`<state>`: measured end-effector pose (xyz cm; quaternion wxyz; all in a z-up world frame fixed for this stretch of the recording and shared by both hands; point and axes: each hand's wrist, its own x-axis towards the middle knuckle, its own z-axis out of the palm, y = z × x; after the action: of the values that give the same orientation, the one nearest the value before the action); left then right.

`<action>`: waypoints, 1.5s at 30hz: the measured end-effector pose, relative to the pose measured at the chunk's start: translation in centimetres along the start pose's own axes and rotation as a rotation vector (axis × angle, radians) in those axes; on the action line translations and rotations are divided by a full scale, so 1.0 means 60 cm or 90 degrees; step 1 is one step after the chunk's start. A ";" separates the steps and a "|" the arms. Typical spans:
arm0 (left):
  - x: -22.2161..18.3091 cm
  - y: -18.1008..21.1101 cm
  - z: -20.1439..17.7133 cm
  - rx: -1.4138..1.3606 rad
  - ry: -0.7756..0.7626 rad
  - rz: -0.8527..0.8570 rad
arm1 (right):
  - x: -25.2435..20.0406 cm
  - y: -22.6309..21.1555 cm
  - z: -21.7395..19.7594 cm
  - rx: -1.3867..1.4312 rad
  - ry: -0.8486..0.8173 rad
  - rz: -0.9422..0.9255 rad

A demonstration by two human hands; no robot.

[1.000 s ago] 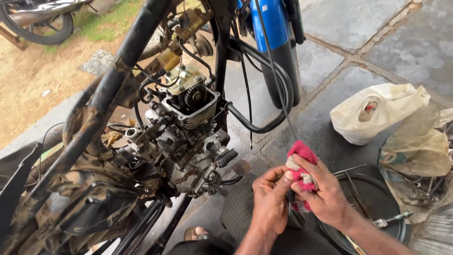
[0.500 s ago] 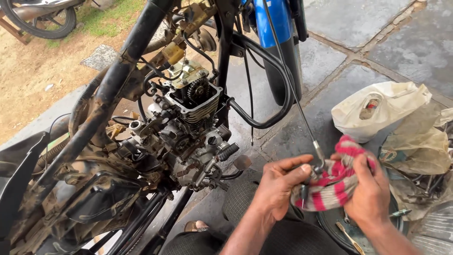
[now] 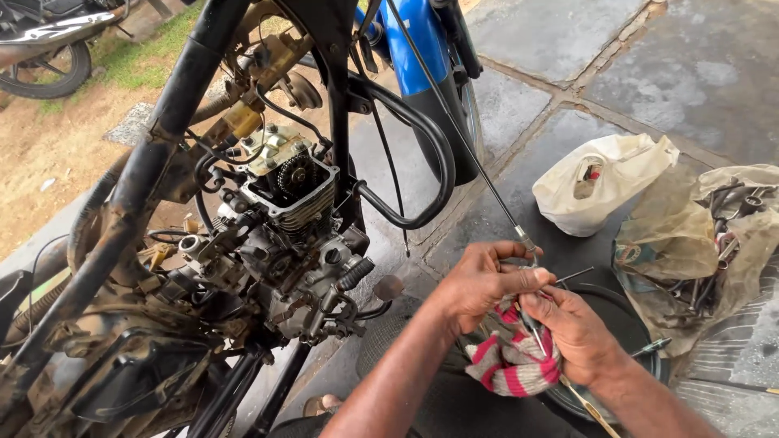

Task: Repairing a motorcycle engine by adjusting internal components and cables.

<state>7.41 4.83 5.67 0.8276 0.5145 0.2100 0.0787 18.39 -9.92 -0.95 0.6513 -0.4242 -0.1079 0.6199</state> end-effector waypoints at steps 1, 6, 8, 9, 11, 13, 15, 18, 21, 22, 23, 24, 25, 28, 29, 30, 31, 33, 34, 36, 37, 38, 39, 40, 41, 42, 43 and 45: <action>0.003 -0.005 0.003 -0.038 0.014 0.012 | 0.004 0.002 -0.006 0.043 -0.013 0.015; 0.011 -0.011 0.025 -0.114 0.119 0.064 | -0.005 0.018 -0.040 0.115 -0.072 0.055; 0.011 -0.013 0.025 -0.121 0.193 0.125 | -0.014 0.012 -0.035 0.040 -0.074 0.052; 0.014 -0.018 0.027 -0.120 0.195 0.129 | -0.018 0.001 -0.019 0.038 -0.078 0.052; 0.018 -0.030 0.029 -0.072 0.245 0.183 | -0.030 -0.016 0.012 -0.010 0.005 0.027; 0.012 -0.031 0.037 -0.049 0.253 0.196 | -0.029 -0.011 0.011 0.012 0.042 0.036; 0.016 -0.036 0.041 -0.025 0.260 0.216 | -0.028 -0.006 0.000 0.030 0.075 0.041; 0.020 -0.041 0.031 -0.044 0.286 0.228 | -0.031 0.007 -0.027 -0.007 0.037 0.076; 0.003 -0.028 0.015 -0.090 0.300 0.212 | -0.040 0.007 -0.047 -0.172 -0.110 0.084; -0.005 -0.024 0.008 -0.128 0.273 0.198 | -0.037 -0.002 -0.040 -0.214 -0.074 0.039; -0.014 -0.020 -0.001 -0.165 0.245 0.184 | -0.034 -0.011 -0.033 -0.256 -0.037 -0.007; -0.024 -0.014 -0.005 -0.165 0.253 0.190 | -0.046 -0.034 0.004 -0.259 -0.046 -0.005; -0.033 -0.010 -0.010 -0.198 0.228 0.175 | -0.058 -0.055 0.040 -0.258 0.045 -0.076; -0.056 0.004 -0.007 -0.254 0.200 0.130 | -0.071 -0.051 0.131 -0.404 0.132 -0.276; -0.062 0.010 -0.002 -0.275 0.191 0.102 | -0.073 -0.040 0.158 -0.552 0.127 -0.412; -0.058 -0.001 -0.005 -0.275 0.189 0.107 | -0.063 -0.021 0.153 -0.554 0.126 -0.417; -0.054 -0.011 -0.008 -0.308 0.172 0.105 | -0.053 -0.003 0.149 -0.692 0.128 -0.551; -0.050 -0.022 -0.016 -0.338 0.152 0.108 | -0.041 0.020 0.142 -0.827 0.129 -0.694; -0.051 -0.029 -0.020 -0.351 0.144 0.118 | -0.041 0.024 0.137 -0.821 0.106 -0.701; -0.060 -0.025 -0.022 -0.366 0.137 0.128 | -0.045 0.021 0.120 -0.816 0.081 -0.705; -0.067 -0.015 -0.019 -0.367 0.134 0.118 | -0.050 0.012 0.109 -0.770 0.037 -0.666; -0.076 -0.006 -0.017 -0.368 0.133 0.106 | -0.057 0.006 0.099 -0.722 -0.005 -0.625; -0.079 -0.016 -0.020 -0.371 0.134 0.103 | -0.070 0.005 0.101 -0.722 -0.004 -0.620; -0.076 -0.018 -0.028 -0.375 0.123 0.111 | -0.072 -0.006 0.105 -0.663 0.022 -0.600; -0.072 -0.020 -0.035 -0.379 0.112 0.119 | -0.074 -0.018 0.108 -0.604 0.046 -0.579; -0.078 -0.019 -0.031 -0.381 0.112 0.116 | -0.073 -0.015 0.125 -0.604 0.048 -0.576; -0.082 -0.019 -0.027 -0.395 0.107 0.106 | -0.072 -0.013 0.140 -0.660 0.071 -0.610; -0.083 -0.017 -0.021 -0.405 0.095 0.098 | -0.064 -0.007 0.153 -0.718 0.098 -0.650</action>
<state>2.30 3.63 5.60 0.9206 0.2379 0.1953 0.2402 11.78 -9.50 6.48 0.5477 -0.6318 -0.5451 0.0614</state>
